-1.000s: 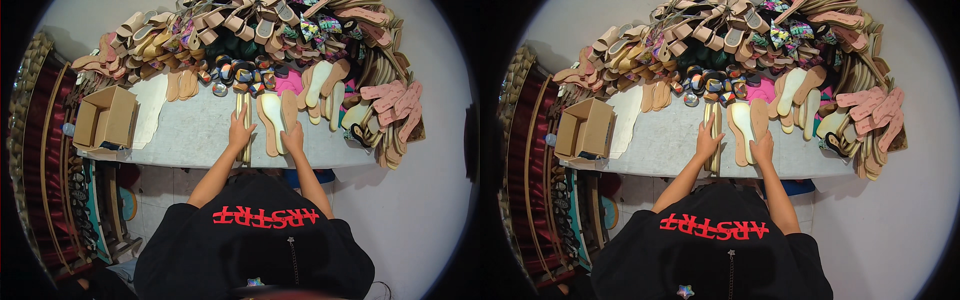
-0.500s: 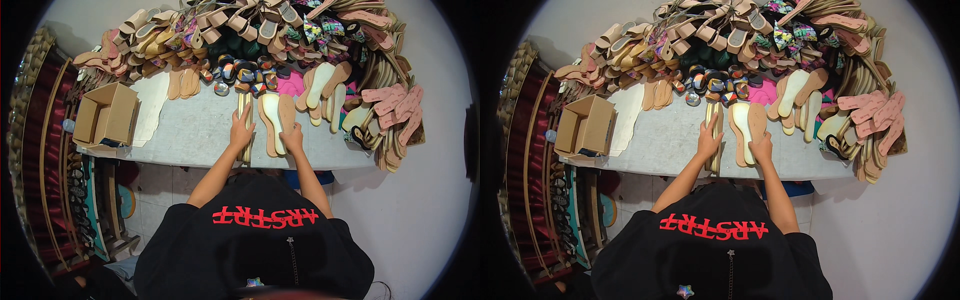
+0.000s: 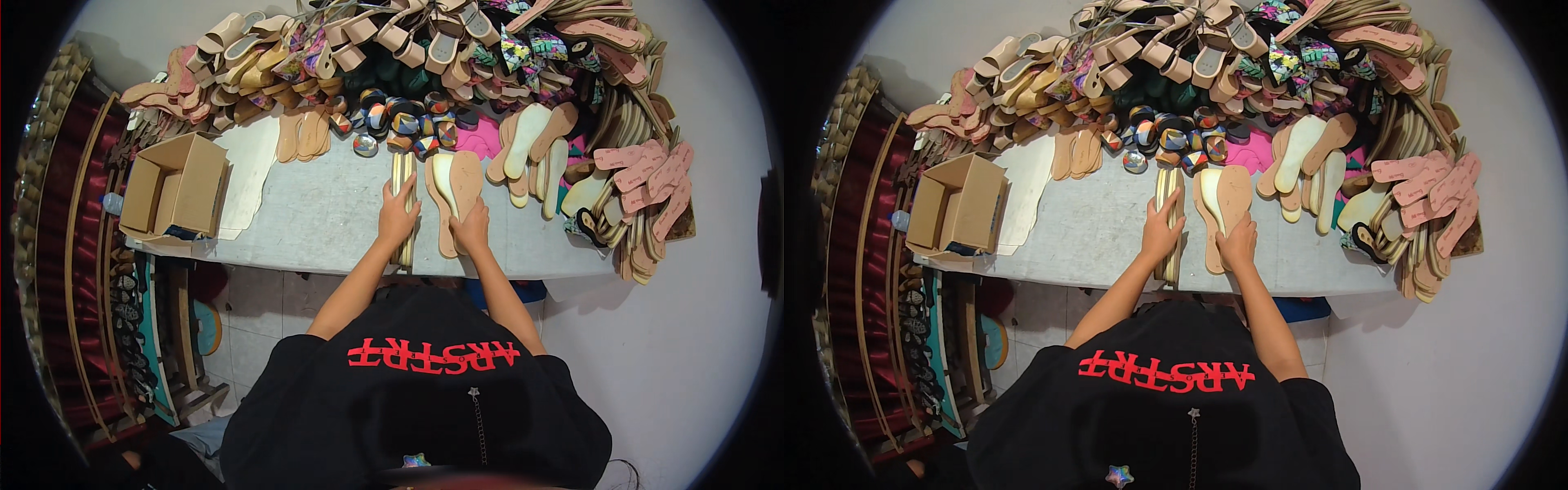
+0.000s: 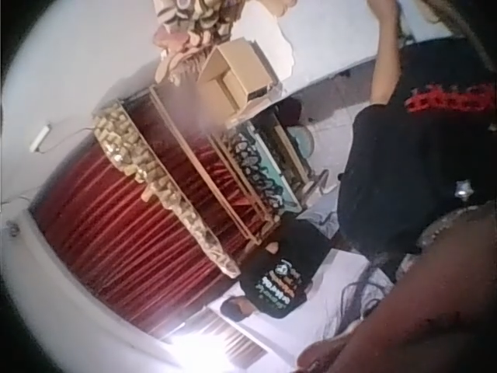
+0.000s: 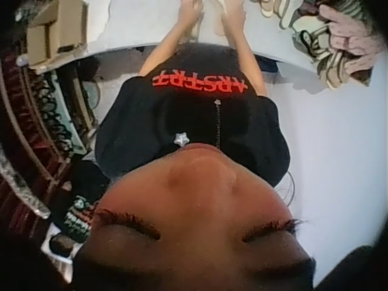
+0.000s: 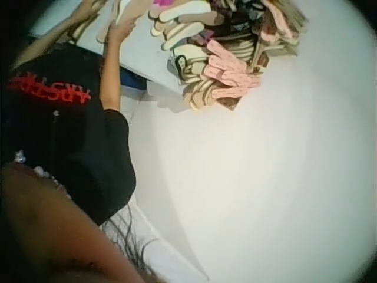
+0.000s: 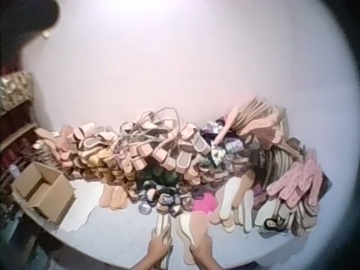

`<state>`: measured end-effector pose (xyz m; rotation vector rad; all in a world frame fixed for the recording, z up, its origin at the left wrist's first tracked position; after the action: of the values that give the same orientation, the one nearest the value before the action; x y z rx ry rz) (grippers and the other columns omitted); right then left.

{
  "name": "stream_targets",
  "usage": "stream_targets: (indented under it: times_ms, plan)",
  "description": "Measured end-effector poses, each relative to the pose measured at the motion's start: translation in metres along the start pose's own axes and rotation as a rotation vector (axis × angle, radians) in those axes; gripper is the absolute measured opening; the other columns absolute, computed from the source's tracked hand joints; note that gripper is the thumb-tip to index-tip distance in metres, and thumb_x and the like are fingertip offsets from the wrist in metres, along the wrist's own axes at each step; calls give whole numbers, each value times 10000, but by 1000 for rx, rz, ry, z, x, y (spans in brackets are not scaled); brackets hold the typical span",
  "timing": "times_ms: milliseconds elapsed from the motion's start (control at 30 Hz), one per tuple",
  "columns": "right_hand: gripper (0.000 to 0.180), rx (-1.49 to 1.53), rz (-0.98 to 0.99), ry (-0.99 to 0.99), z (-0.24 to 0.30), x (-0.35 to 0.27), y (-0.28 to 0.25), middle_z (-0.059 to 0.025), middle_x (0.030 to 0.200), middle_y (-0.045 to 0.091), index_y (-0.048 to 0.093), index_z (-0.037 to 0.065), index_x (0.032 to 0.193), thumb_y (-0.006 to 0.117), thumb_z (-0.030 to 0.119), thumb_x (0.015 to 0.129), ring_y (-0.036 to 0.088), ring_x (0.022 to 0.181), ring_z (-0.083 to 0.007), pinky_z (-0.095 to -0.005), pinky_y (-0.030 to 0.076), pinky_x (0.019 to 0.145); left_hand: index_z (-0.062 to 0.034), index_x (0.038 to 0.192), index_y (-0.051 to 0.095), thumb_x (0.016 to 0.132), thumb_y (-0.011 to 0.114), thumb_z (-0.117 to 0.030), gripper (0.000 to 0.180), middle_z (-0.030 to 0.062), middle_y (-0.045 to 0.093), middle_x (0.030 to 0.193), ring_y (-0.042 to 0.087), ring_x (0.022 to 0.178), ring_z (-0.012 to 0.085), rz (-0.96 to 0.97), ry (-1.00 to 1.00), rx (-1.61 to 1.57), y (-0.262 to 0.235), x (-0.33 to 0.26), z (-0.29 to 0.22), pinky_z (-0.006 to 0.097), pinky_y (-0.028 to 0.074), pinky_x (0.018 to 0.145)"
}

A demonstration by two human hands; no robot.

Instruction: Stacking shoe insoles, tying them together with a cord, and placing the bundle into a cardboard box.

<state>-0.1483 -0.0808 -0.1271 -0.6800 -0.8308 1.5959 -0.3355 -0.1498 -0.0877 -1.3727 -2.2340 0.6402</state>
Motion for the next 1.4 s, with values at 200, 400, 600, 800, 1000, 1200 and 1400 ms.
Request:
stream_targets:
  times_ms: [200, 400, 600, 800, 1000, 1200, 1400]
  plan:
    - [663, 484, 102, 34, -3, 6, 13, -192, 876, 569, 288, -60, 1218, 647, 151, 702, 586, 795, -300, -356, 470, 714, -315, 1290, 370, 741, 591, -178, 608, 283, 275, 1274, 491, 997, 448, 0, 9, 7, -2, 2, 6, 418, 448, 821]
    - [536, 1007, 326, 168, 25, -15, 55, -118, 812, 586, 267, -30, 1220, 579, 81, 799, 609, 732, -183, -280, 481, 653, -281, 1279, 402, 797, 544, -211, 507, 296, 296, 1252, 454, 1048, 447, -52, 28, -38, -7, 5, 11, 417, 413, 864]
    - [562, 747, 312, 22, 33, -23, 71, -128, 861, 575, 287, -33, 1196, 624, 128, 776, 580, 749, -149, -254, 461, 641, -239, 1269, 425, 833, 507, -257, 443, 288, 341, 1217, 457, 1053, 431, -69, 48, -93, -10, 8, 10, 410, 406, 867]
    - [515, 619, 404, 14, 29, -23, 77, -126, 894, 575, 312, -23, 1184, 601, 141, 790, 586, 739, -174, -281, 465, 657, -219, 1265, 425, 830, 520, -253, 446, 263, 366, 1192, 479, 1023, 418, -53, 13, -124, -12, 8, 12, 415, 412, 855]
    - [396, 851, 283, 105, 15, -24, 78, -123, 924, 549, 301, -20, 1184, 475, 105, 851, 566, 779, -158, -276, 459, 674, -252, 1290, 376, 756, 598, -215, 580, 269, 333, 1230, 507, 984, 425, -31, -18, -11, -11, 4, 8, 417, 442, 809]
    - [422, 917, 211, 203, 0, -19, 75, -129, 957, 523, 220, -14, 1204, 428, 125, 864, 559, 793, -162, -283, 464, 677, -279, 1300, 354, 671, 654, -220, 700, 245, 359, 1181, 503, 986, 410, 6, -113, 10, -12, 2, 10, 411, 444, 819]
    - [431, 975, -2, 157, -19, -11, 63, -159, 962, 538, 289, -74, 1169, 472, 139, 843, 574, 775, -188, -283, 442, 723, -277, 1297, 358, 616, 676, -182, 757, 236, 346, 1194, 513, 977, 395, 26, -104, 1, -11, 3, 4, 404, 453, 820]
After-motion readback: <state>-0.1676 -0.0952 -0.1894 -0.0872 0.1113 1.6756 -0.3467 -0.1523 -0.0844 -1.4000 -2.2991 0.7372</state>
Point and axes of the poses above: each hand's wrist, its own x-axis towards the middle knuckle, its own y-axis out of the palm, z = x × y, the point moved 9 cm from there along x, towards the middle knuckle
